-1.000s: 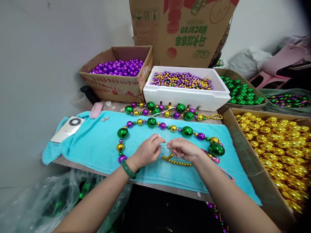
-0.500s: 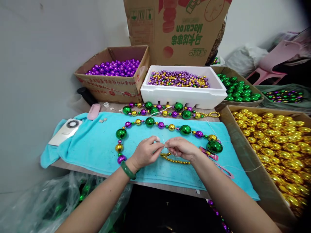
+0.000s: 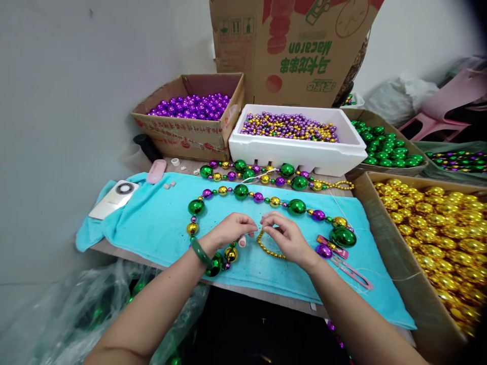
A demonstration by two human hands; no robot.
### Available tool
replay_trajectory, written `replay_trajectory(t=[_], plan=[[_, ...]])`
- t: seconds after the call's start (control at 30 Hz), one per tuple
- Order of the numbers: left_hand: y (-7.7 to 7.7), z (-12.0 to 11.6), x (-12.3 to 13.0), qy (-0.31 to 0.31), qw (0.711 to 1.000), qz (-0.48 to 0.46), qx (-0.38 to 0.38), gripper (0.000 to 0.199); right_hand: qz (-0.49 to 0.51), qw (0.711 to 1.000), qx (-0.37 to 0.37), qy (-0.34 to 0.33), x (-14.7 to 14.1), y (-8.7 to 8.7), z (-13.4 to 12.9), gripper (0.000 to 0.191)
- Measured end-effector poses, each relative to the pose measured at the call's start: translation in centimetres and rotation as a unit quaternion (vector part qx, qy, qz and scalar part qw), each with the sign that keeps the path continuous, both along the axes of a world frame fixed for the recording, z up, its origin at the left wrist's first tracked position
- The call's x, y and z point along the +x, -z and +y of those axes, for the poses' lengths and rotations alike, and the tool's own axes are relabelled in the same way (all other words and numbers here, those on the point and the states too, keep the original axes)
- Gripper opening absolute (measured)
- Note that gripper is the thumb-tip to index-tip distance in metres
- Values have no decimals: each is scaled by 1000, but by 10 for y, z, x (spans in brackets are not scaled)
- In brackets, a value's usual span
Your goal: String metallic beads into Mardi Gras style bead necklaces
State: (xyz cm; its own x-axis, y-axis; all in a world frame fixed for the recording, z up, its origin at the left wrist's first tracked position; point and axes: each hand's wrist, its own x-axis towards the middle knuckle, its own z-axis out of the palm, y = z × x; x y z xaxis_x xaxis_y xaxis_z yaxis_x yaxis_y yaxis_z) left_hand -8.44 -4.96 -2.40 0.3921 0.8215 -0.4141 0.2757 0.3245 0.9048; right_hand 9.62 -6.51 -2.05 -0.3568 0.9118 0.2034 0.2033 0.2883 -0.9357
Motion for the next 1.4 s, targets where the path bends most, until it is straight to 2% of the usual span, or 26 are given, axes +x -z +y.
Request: replay_trajectory(t=[0.03,0.1,0.17,0.27,0.4,0.5,0.67,0.83,0.9,1.07,1.2,1.3,1.4], plan=[[1,1,0,6,1000,-1,-6,22,0,1000,16,-13,0,1,-1,14],[1,2,1,10,1000,1,-9,22,-3,1000,2,-28,0,3,-2,12],[1,2,2,3,1000,7,5,22,-13,999,-40,-17,-1,4,-2,10],[0,1,3,-14,996,46,72,20,7,992,-127,16,-3,2,0,9],[-1,-5,3,-29,981,64,181,21,92,948,-303,34,-5,0,3,16],[-2,-10,2,-50,964,34,258,24,152,912,-380,34,-7,1,5,21],[0,-16,-2,-5,895,60,441,15,175,890,-419,50,-10,0,7,22],[10,-20,0,14,839,161,519,19,167,894,-411,69,-11,0,7,21],[13,-20,2,5,832,178,525,16,163,897,-404,72,-11,-1,7,20],[11,-20,3,14,855,139,499,8,140,914,-371,84,-9,-2,6,18],[5,-21,5,-3,891,99,444,8,113,928,-338,107,-9,-2,4,16],[1,-20,6,-37,938,55,339,9,145,941,-288,103,-9,0,1,17],[-2,-17,7,-41,981,-29,187,20,213,943,-249,55,-9,3,-1,21]])
